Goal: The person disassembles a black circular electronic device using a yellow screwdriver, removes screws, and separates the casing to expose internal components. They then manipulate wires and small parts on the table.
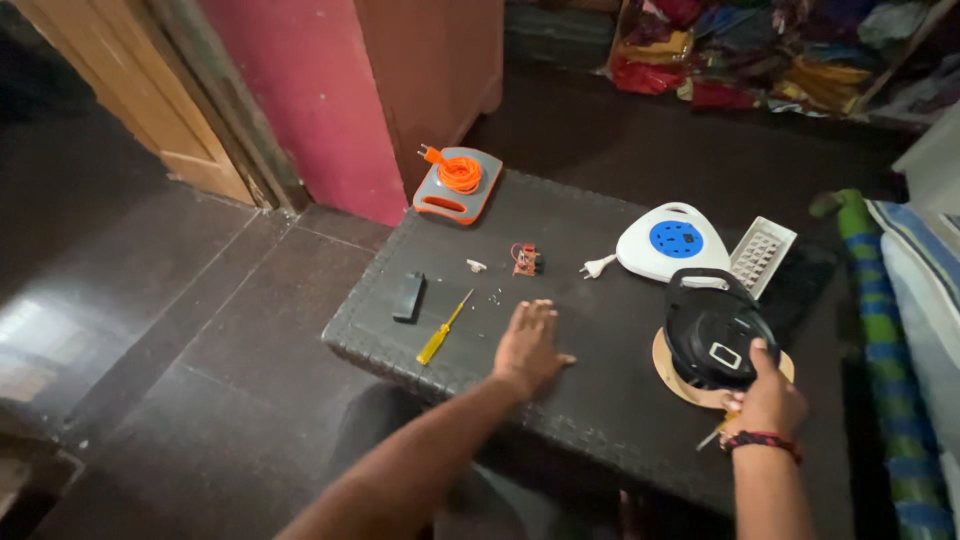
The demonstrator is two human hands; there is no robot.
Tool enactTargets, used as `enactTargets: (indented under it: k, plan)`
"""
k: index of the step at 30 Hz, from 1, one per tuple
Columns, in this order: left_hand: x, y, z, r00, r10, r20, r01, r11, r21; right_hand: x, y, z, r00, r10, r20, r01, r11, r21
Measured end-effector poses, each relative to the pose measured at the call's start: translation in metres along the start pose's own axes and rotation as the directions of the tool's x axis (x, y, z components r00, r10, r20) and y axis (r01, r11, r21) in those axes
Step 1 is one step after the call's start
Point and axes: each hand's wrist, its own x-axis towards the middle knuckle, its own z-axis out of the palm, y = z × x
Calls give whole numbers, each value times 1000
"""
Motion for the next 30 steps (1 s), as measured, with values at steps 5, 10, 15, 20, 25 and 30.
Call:
enactTargets:
  k: [5, 10, 15, 20, 25, 30]
  plan:
    - [-51, -37, -6, 987, -118, 110, 115, 993, 32, 5, 17, 2, 995, 38, 96, -31, 997, -70]
    - [-81, -52, 5, 978, -208, -15, 208, 977, -43, -4, 44, 7, 968, 177, 178, -144, 973, -183]
    - [-97, -44, 8, 946, -300, -120, 294, 954, -63, -38, 73, 15, 944, 238, 226, -167, 942, -292]
    - [-97, -37, -8, 910, -358, -210, 324, 929, -177, -45, 99, 24, 952, 186, 242, -93, 932, -351]
    - [-87, 6, -10, 953, -259, -159, 98, 758, -645, -46, 105, 29, 974, 116, 197, -20, 901, -433]
    - [-99, 60, 17, 876, -156, 456, 387, -337, -858, -28, 115, 30, 955, 149, 258, -57, 942, -332]
